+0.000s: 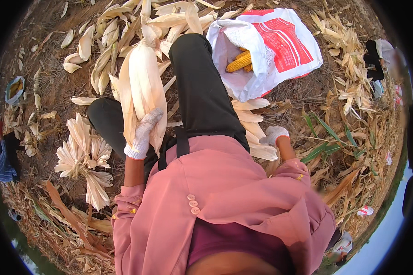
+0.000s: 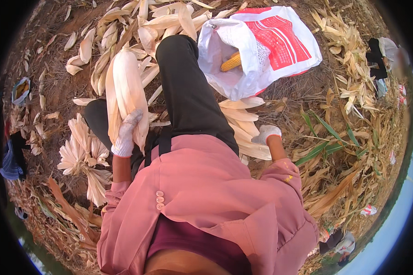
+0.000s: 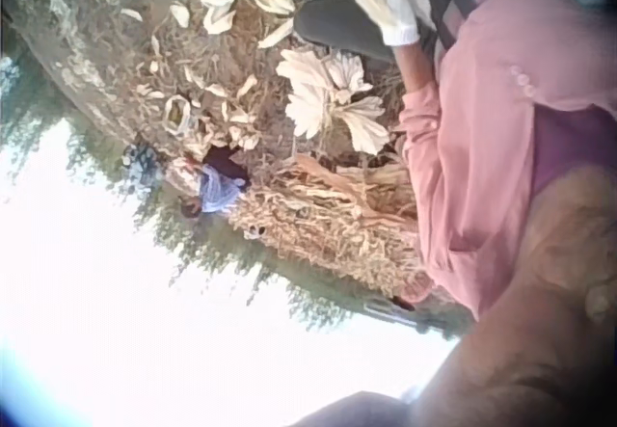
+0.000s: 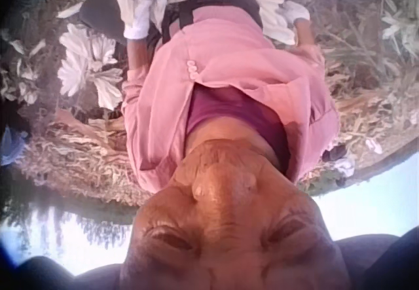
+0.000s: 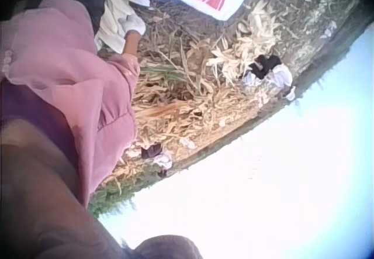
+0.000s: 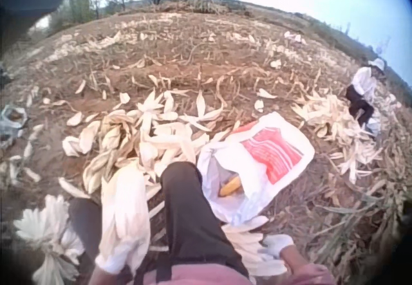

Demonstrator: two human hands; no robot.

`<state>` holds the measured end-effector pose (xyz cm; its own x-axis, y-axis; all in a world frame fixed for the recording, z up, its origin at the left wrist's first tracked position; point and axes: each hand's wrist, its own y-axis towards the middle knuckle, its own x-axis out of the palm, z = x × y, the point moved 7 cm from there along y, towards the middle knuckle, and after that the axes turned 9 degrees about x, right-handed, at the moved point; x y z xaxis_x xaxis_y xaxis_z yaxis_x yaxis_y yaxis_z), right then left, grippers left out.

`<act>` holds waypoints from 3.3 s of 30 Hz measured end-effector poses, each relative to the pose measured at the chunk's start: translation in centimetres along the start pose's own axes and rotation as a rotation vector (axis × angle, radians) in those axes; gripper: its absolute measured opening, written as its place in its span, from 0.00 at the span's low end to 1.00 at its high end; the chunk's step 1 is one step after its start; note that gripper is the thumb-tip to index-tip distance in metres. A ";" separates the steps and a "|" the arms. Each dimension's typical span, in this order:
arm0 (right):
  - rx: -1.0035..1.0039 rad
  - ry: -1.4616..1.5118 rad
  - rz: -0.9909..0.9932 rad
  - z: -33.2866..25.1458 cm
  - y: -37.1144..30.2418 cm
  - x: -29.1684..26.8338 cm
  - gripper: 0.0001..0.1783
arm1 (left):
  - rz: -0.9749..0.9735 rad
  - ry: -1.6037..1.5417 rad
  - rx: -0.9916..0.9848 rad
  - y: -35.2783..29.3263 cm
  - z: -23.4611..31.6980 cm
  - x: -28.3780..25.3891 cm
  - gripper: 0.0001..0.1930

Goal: The person sits on the ground and shucks corn cobs by hand, removing the husks and placing the cleaned cobs into a nearby white sack. The person handles multiple cobs one at a time, discarding the husks onto the ground.

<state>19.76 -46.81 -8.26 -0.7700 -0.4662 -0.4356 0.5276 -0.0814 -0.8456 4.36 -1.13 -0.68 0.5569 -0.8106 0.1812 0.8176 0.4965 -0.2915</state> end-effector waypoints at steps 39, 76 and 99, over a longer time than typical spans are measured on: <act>-0.916 2.282 -0.380 -30.4 -6.2 -34.7 0.14 | 0.042 -0.595 -0.170 -3.5 3.1 3.4 0.31; -1.369 0.470 0.971 -29.9 -22.5 -30.3 0.40 | -0.305 -1.108 -0.261 -3.4 4.0 3.1 0.33; -1.541 1.782 -0.850 -29.5 -17.7 -31.7 0.26 | -0.235 -0.995 -0.203 -2.6 2.3 3.6 0.33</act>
<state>24.23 -4.60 11.39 -0.4468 0.1782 0.8767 0.2229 0.9712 -0.0838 4.53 -4.63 2.86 0.3316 -0.2124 0.9192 0.9323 0.2229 -0.2849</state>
